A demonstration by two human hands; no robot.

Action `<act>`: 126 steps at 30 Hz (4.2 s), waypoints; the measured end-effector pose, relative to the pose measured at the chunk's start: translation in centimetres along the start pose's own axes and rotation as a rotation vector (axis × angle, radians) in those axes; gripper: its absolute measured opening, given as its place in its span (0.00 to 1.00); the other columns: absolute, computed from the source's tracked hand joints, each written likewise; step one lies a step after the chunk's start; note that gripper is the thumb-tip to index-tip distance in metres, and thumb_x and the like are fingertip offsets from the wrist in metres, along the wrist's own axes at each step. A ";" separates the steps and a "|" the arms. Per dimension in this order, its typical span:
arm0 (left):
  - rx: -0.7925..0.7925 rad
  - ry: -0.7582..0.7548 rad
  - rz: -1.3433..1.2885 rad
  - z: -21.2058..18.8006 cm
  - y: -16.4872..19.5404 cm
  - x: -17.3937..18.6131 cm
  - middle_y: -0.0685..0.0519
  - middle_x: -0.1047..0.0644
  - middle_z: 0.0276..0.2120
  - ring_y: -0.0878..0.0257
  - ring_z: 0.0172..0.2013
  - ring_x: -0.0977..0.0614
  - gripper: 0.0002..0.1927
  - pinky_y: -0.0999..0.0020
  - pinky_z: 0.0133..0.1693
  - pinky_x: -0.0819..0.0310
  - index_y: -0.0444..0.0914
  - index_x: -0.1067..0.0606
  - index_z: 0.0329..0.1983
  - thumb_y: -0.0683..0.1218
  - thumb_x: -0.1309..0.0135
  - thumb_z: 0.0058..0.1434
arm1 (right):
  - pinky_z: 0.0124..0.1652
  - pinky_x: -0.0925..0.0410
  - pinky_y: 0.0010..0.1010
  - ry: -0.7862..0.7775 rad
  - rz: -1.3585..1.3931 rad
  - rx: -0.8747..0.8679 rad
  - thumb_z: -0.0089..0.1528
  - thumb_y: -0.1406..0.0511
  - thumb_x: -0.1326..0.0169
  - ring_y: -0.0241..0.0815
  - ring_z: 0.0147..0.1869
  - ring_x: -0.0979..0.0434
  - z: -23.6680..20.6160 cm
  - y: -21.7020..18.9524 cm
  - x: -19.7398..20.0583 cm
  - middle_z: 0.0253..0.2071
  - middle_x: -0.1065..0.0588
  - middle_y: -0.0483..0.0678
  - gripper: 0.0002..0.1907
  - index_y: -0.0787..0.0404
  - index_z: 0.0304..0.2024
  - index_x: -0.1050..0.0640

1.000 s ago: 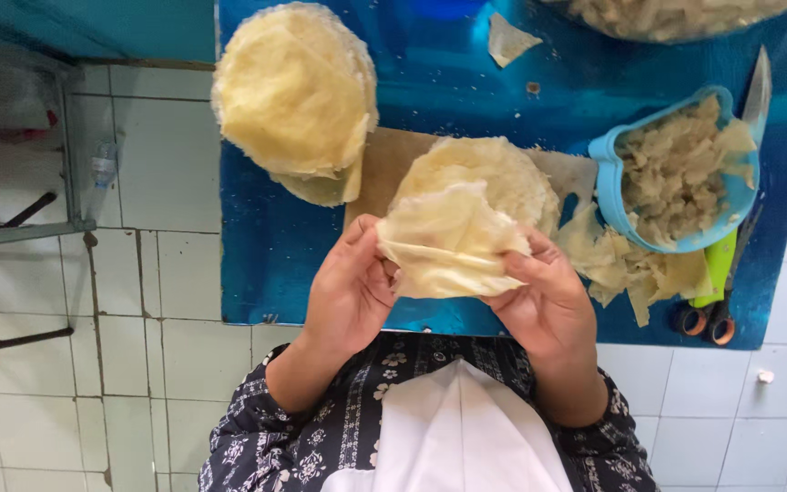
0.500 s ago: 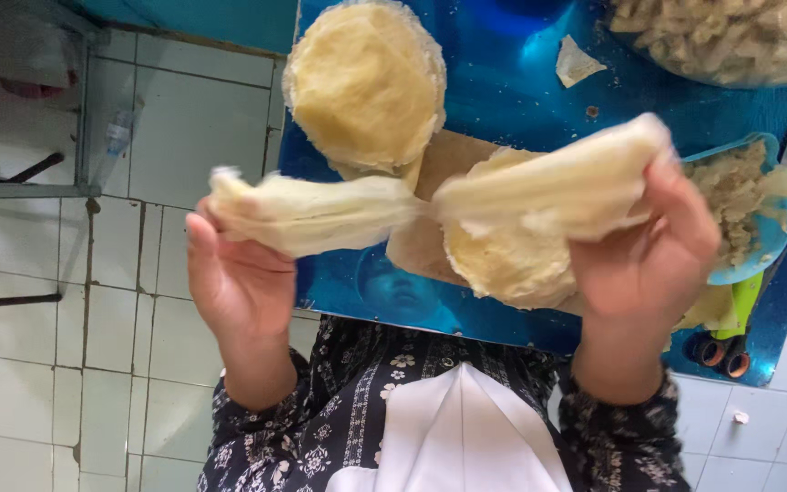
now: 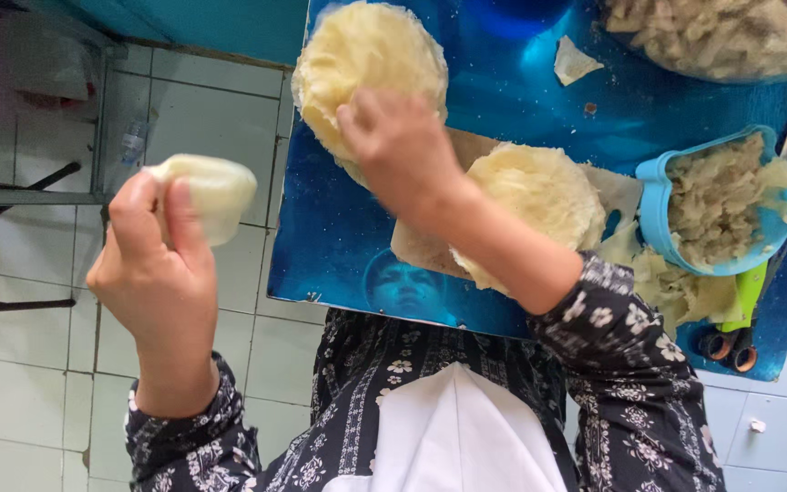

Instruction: The person peels thin, crispy outer layers off large round crackers by hand, tearing the sheets free and placing the removed pieces into a blue container on the table, repeating the process on successive crackers.

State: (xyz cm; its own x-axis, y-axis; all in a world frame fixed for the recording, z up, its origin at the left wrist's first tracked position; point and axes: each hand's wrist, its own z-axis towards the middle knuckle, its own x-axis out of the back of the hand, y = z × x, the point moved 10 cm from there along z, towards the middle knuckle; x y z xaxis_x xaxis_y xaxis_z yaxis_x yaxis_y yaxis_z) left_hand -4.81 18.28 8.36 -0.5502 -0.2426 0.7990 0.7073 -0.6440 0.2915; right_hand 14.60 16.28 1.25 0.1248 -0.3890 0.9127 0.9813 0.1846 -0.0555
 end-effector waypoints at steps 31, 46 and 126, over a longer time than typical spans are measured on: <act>-0.018 -0.484 -0.918 -1.6 14.2 -9.8 0.51 0.19 0.37 0.65 0.32 0.17 0.06 0.72 0.34 0.22 0.36 0.21 0.45 0.41 0.38 0.68 | 0.50 0.35 0.24 0.227 1.253 -0.925 0.67 0.73 0.44 0.36 0.51 0.27 -22.3 8.1 7.7 0.47 0.25 0.50 0.04 0.70 0.42 0.21; 0.244 -0.544 -1.183 -8.1 17.3 -15.4 0.52 0.22 0.36 0.67 0.35 0.15 0.06 0.74 0.35 0.21 0.33 0.25 0.42 0.39 0.40 0.68 | 0.50 0.36 0.23 0.474 1.629 -1.011 0.70 0.76 0.48 0.35 0.49 0.29 -24.1 7.1 5.6 0.48 0.26 0.49 0.05 0.72 0.47 0.22; 0.090 -0.486 -1.160 -9.0 17.3 -13.0 0.47 0.18 0.47 0.60 0.43 0.13 0.10 0.72 0.41 0.17 0.35 0.22 0.51 0.35 0.41 0.67 | 0.43 0.37 0.19 0.329 1.120 -0.948 0.69 0.75 0.44 0.30 0.45 0.30 -23.8 3.5 8.0 0.44 0.28 0.45 0.01 0.68 0.43 0.23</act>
State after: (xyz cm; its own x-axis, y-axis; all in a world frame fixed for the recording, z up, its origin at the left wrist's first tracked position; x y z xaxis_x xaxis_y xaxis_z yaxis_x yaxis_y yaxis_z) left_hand 10.57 3.77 -1.75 -0.6603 0.7350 0.1544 -0.0439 -0.2430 0.9690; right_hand 22.53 -7.69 -1.28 0.7538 -0.6495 0.0999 0.0712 -0.0704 -0.9950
